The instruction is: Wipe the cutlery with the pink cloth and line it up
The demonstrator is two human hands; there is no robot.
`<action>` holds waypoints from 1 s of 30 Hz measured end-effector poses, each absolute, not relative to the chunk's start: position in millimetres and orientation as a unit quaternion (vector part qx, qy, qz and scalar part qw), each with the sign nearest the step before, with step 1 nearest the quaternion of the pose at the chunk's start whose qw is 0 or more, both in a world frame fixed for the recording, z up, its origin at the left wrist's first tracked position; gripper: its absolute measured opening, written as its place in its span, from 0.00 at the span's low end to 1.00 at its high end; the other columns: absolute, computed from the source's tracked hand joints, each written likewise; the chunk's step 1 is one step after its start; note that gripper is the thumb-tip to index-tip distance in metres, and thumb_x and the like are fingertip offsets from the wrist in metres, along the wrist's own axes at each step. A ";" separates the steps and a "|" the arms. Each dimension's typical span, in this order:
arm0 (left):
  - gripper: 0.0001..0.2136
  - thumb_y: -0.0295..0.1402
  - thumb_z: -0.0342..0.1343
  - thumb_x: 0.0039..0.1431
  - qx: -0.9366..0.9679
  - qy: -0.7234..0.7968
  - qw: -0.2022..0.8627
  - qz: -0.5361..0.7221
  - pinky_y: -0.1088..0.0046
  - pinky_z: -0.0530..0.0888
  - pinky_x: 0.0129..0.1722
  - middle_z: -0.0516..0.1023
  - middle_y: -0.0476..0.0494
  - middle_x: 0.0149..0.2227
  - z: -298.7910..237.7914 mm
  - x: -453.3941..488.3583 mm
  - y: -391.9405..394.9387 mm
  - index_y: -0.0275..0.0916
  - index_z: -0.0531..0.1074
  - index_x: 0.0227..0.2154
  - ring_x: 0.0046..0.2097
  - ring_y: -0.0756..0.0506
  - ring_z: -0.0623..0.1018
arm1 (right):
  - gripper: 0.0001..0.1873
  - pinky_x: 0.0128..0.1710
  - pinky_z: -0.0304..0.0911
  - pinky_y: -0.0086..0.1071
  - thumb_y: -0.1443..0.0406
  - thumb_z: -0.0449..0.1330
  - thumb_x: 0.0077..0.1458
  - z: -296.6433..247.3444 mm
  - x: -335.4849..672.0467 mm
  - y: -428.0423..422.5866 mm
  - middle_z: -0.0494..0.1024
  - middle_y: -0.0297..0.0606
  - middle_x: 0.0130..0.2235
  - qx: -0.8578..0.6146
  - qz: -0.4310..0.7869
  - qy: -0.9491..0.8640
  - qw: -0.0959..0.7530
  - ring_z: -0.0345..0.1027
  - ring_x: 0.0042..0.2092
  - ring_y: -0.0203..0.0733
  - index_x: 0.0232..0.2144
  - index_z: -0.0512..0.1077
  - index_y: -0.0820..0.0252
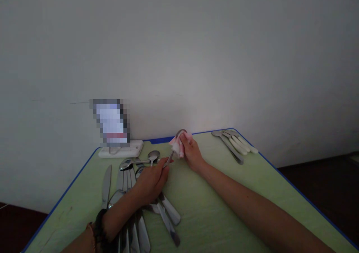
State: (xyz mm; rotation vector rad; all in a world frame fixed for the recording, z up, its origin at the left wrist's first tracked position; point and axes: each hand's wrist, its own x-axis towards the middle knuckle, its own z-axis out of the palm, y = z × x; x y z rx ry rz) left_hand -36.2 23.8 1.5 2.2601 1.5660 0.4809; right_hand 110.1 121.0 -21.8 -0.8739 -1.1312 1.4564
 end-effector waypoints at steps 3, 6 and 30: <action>0.16 0.35 0.34 0.64 0.797 0.544 0.193 0.178 0.75 0.64 0.25 0.73 0.48 0.24 -1.6 -38.0 25.0 0.37 0.59 0.49 0.25 0.46 0.74 | 0.22 0.23 0.56 0.27 0.46 0.56 0.45 -20.2 111.9 122.2 0.66 0.29 0.15 -0.349 0.611 -0.494 0.510 0.60 0.22 0.34 0.22 0.69 0.61; 0.15 0.36 0.34 0.64 0.797 0.548 0.185 0.174 0.75 0.64 0.26 0.73 0.49 0.23 -5.7 -39.3 27.1 0.37 0.58 0.48 0.24 0.46 0.74 | 0.22 0.23 0.55 0.27 0.47 0.58 0.45 -17.8 115.1 122.0 0.66 0.30 0.15 -0.318 0.631 -0.535 0.463 0.59 0.21 0.33 0.21 0.69 0.61; 0.22 0.40 0.36 0.63 0.739 0.538 0.302 0.272 0.78 0.57 0.20 0.61 0.55 0.17 0.4 -40.4 23.9 0.32 0.64 0.51 0.19 0.51 0.64 | 0.16 0.28 0.57 0.30 0.51 0.57 0.47 -23.6 116.8 128.4 0.68 0.31 0.18 -0.405 0.492 -0.519 0.569 0.62 0.26 0.37 0.27 0.70 0.58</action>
